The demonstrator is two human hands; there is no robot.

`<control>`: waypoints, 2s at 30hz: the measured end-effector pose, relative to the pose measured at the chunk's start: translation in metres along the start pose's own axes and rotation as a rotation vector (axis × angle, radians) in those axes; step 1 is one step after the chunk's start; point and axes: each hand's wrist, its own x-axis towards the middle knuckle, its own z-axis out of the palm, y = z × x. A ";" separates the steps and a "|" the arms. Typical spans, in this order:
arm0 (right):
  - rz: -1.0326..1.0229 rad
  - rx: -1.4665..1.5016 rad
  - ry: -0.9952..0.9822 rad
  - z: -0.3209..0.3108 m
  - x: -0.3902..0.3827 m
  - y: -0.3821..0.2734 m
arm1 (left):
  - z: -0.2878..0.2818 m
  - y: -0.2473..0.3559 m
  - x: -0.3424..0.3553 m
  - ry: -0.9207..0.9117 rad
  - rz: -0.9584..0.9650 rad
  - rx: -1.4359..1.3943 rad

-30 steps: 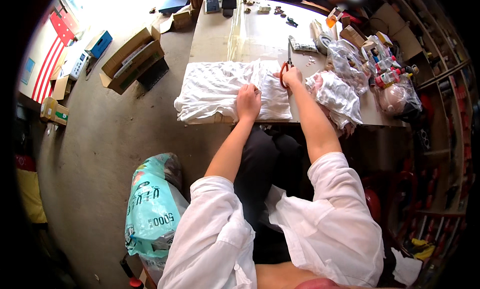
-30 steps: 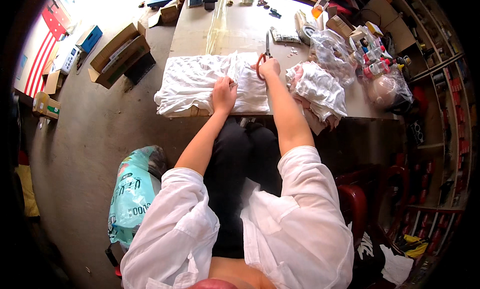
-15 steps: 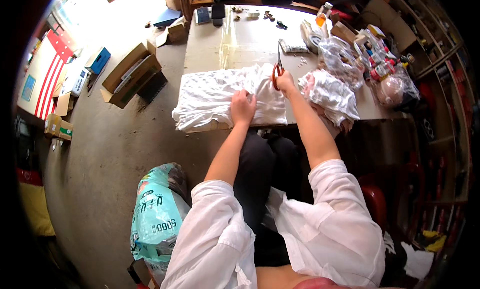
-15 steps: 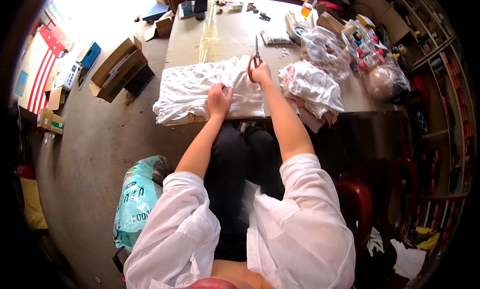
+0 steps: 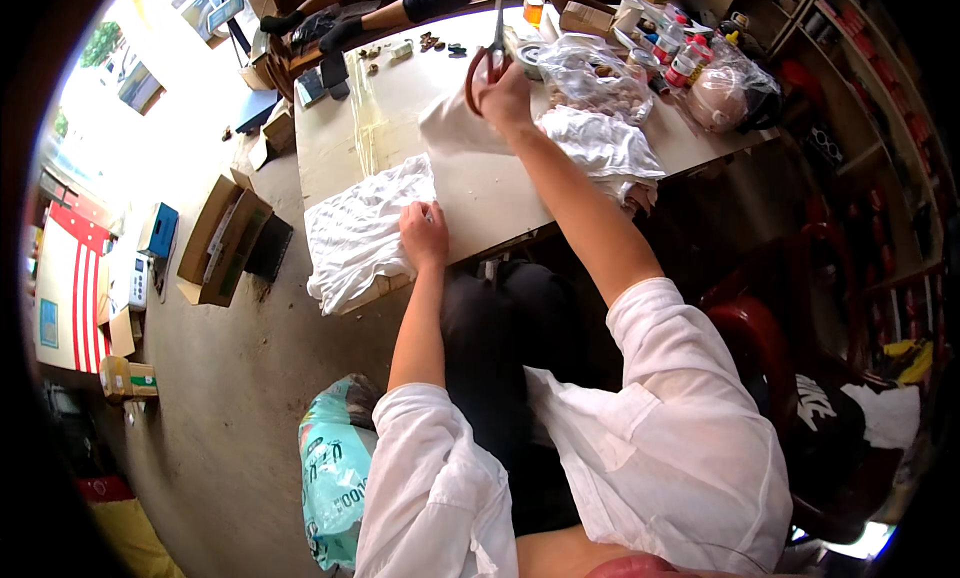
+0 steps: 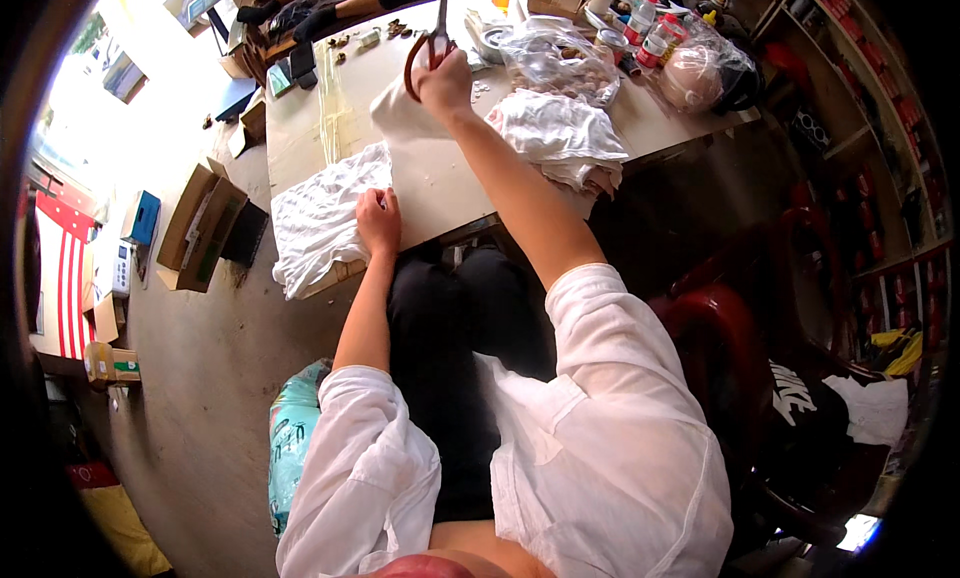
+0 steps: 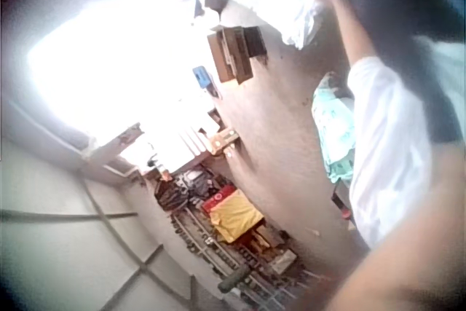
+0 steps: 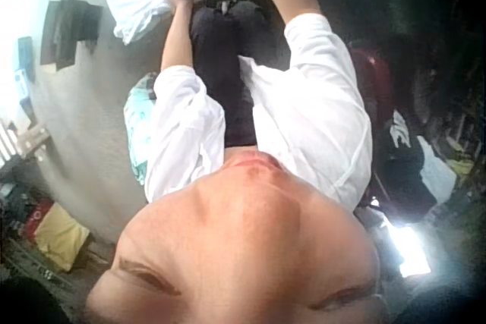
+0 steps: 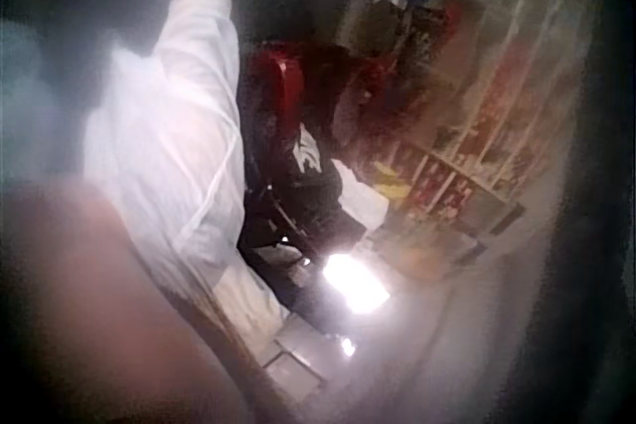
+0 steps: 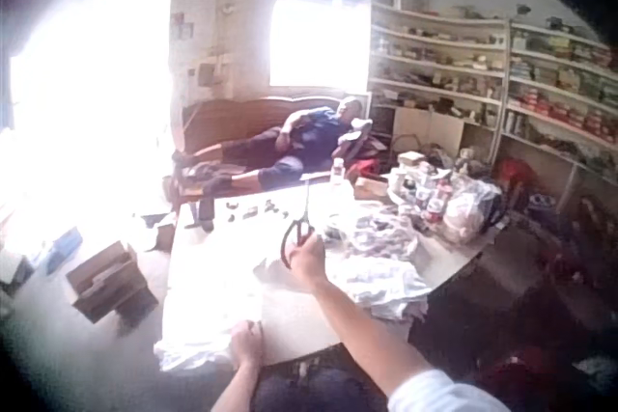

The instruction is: The person uses orange-handled scissors to cut a white cloth into strips on a table. They then retrieve a black t-shirt from a plastic bag and cut it into strips as well. The cut pieces are placed on the table.

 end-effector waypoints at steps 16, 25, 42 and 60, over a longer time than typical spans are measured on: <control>0.640 0.199 0.955 -0.186 -0.006 0.170 | 0.001 -0.003 0.001 -0.008 0.056 0.039; 0.674 0.169 0.899 -0.193 -0.014 0.192 | 0.004 0.003 -0.002 -0.035 0.071 0.048; 0.320 0.005 0.920 -0.180 -0.058 0.166 | 0.004 0.002 -0.001 -0.046 0.062 0.077; -0.023 -0.460 0.274 -0.093 -0.086 0.098 | 0.001 0.001 -0.002 -0.071 0.116 0.128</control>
